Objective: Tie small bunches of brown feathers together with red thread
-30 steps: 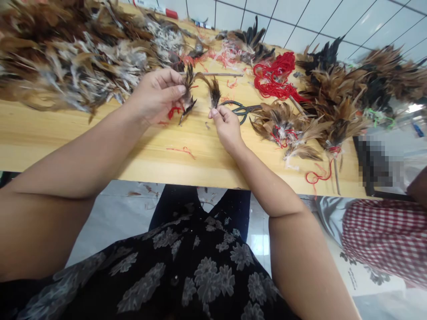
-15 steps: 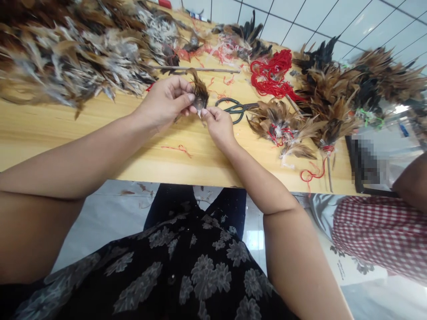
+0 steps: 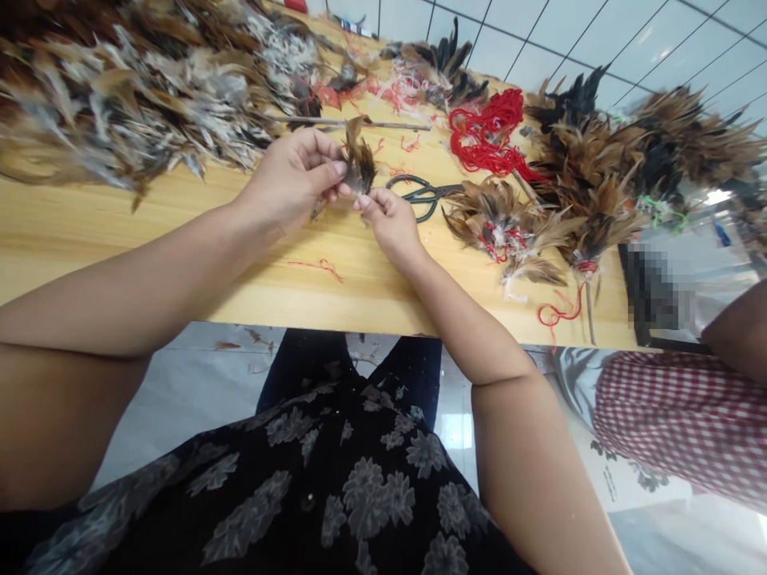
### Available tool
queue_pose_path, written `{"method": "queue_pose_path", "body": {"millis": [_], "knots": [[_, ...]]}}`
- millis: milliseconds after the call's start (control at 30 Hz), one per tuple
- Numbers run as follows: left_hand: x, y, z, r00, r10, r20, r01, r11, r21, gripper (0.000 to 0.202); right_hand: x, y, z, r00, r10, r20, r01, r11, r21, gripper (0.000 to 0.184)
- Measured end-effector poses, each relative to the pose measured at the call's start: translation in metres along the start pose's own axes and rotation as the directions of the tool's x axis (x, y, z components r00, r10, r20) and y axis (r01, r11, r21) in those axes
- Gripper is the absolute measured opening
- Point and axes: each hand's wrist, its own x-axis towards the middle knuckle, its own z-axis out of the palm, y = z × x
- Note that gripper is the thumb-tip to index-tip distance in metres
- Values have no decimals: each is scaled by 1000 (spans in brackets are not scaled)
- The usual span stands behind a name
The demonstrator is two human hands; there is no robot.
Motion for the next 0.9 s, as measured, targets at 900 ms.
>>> {"method": "queue_pose_path", "body": {"millis": [900], "knots": [[-1, -16, -2, 987, -7, 161, -1, 999, 49, 33, -5, -13, 1, 999, 13, 38, -15, 998, 57, 73]]}}
